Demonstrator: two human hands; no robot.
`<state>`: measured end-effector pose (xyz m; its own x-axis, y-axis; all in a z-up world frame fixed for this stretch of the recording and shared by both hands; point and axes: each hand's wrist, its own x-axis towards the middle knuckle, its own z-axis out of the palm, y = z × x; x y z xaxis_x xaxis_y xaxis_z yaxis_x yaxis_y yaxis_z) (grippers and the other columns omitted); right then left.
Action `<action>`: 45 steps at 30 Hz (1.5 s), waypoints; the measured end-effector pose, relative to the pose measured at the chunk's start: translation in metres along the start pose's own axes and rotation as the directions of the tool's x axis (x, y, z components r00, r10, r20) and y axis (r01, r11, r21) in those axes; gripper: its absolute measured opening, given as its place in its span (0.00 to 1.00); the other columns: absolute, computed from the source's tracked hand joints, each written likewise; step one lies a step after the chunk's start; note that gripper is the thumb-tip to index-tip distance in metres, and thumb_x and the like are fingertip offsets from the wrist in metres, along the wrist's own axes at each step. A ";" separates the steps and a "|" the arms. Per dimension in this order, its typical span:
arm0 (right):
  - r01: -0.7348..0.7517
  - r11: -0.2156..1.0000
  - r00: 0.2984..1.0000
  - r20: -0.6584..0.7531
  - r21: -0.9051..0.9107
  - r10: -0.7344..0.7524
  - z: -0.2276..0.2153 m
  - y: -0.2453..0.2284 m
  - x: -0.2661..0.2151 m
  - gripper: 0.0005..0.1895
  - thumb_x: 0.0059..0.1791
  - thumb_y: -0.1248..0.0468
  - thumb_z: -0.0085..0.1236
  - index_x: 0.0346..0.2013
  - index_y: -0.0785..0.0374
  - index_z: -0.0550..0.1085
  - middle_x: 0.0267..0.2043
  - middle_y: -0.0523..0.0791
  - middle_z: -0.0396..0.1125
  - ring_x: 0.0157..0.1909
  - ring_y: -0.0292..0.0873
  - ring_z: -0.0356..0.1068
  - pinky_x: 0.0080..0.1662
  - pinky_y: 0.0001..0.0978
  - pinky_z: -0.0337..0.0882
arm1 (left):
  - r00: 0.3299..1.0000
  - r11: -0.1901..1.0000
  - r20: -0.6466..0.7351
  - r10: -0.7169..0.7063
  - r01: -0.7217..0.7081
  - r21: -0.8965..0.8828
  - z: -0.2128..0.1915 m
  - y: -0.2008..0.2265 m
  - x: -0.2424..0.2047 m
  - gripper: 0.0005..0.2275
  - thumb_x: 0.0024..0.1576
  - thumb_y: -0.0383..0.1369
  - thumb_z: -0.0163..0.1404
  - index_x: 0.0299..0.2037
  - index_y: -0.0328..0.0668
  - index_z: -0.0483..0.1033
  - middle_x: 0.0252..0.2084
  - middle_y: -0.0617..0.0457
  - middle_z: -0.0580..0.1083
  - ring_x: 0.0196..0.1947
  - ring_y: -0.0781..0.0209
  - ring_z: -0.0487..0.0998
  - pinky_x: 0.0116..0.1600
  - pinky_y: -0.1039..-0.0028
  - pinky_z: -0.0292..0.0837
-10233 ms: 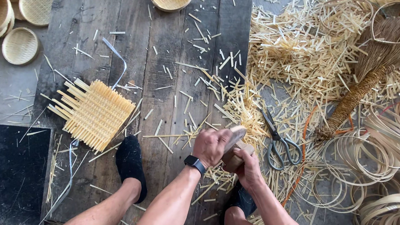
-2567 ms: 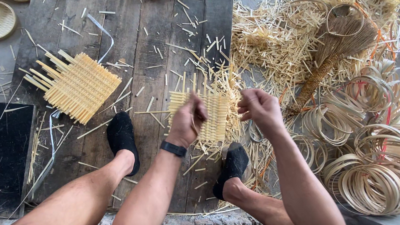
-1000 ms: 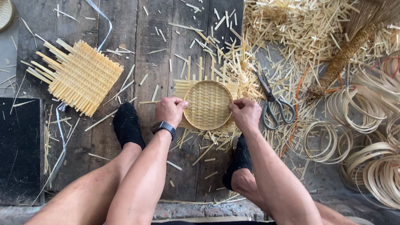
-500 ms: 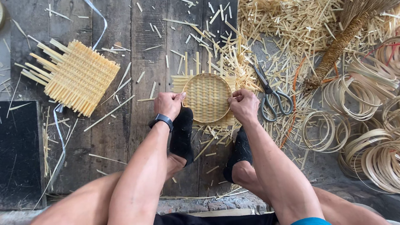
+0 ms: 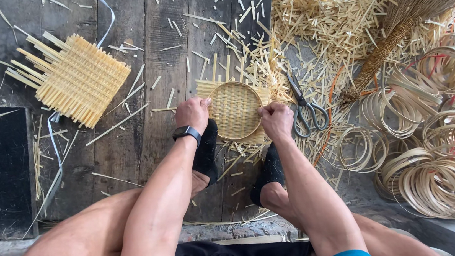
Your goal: The person sits on the floor and weaves small bamboo bowls. They place a woven bamboo mat over a circular wooden mold, tuck the edges, and use shears to trim the excess bamboo strips flush with the mold's edge. The finished bowls are stacked nearby.
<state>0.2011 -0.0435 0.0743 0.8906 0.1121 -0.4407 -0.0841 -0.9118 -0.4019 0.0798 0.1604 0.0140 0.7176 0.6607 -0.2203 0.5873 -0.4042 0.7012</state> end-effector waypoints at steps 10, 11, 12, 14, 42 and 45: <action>0.047 0.998 0.996 -0.074 0.034 -0.044 0.000 0.002 0.004 0.10 0.44 0.56 0.72 0.34 0.58 0.84 0.29 0.47 0.77 0.33 0.42 0.75 0.45 0.37 0.72 | 0.979 0.986 0.132 -0.156 0.162 -0.035 0.000 -0.006 0.008 0.13 0.53 0.44 0.62 0.31 0.43 0.85 0.29 0.42 0.79 0.30 0.45 0.81 0.39 0.59 0.75; 0.064 0.997 0.996 -0.069 0.045 -0.061 -0.003 0.002 0.003 0.11 0.43 0.56 0.72 0.34 0.58 0.84 0.29 0.47 0.77 0.34 0.42 0.75 0.45 0.37 0.73 | 0.976 0.984 0.136 -0.167 0.175 -0.046 -0.001 -0.007 0.006 0.12 0.53 0.44 0.62 0.31 0.43 0.85 0.29 0.42 0.79 0.30 0.45 0.81 0.39 0.59 0.75; 0.081 0.995 0.995 -0.065 0.057 -0.077 -0.005 0.002 0.004 0.11 0.43 0.57 0.73 0.34 0.58 0.84 0.30 0.47 0.77 0.34 0.42 0.76 0.45 0.37 0.73 | 0.974 0.981 0.140 -0.176 0.186 -0.056 -0.001 -0.007 0.007 0.12 0.53 0.44 0.62 0.31 0.43 0.85 0.29 0.43 0.79 0.30 0.45 0.81 0.39 0.59 0.75; 0.061 0.997 0.998 -0.028 0.055 -0.059 -0.007 0.002 0.008 0.11 0.43 0.56 0.73 0.34 0.58 0.84 0.29 0.47 0.77 0.34 0.42 0.76 0.45 0.36 0.73 | 0.979 0.984 0.133 -0.157 0.167 -0.066 -0.001 -0.009 0.009 0.12 0.52 0.43 0.62 0.30 0.43 0.85 0.29 0.43 0.79 0.30 0.46 0.81 0.39 0.60 0.75; 0.522 0.799 0.717 -0.353 -0.299 -0.601 -0.002 0.013 -0.003 0.13 0.43 0.57 0.70 0.32 0.65 0.82 0.24 0.44 0.74 0.27 0.38 0.68 0.31 0.33 0.67 | 0.982 0.965 0.090 0.163 -0.178 0.195 0.010 0.001 0.029 0.07 0.51 0.39 0.63 0.32 0.47 0.86 0.36 0.50 0.80 0.38 0.53 0.80 0.48 0.62 0.76; -0.383 0.787 0.916 0.312 0.483 0.254 0.035 0.011 -0.060 0.21 0.52 0.50 0.59 0.26 0.65 0.76 0.20 0.45 0.67 0.18 0.38 0.63 0.21 0.28 0.64 | 0.828 0.799 0.058 0.558 -0.554 0.232 0.035 0.023 0.047 0.09 0.57 0.40 0.60 0.41 0.47 0.85 0.40 0.52 0.79 0.45 0.54 0.76 0.55 0.61 0.74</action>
<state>0.1308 -0.0466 0.0681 0.6548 -0.0063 -0.7558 -0.6233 -0.5701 -0.5352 0.1400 0.1598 -0.0041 0.9434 0.2852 0.1693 0.1585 -0.8361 0.5251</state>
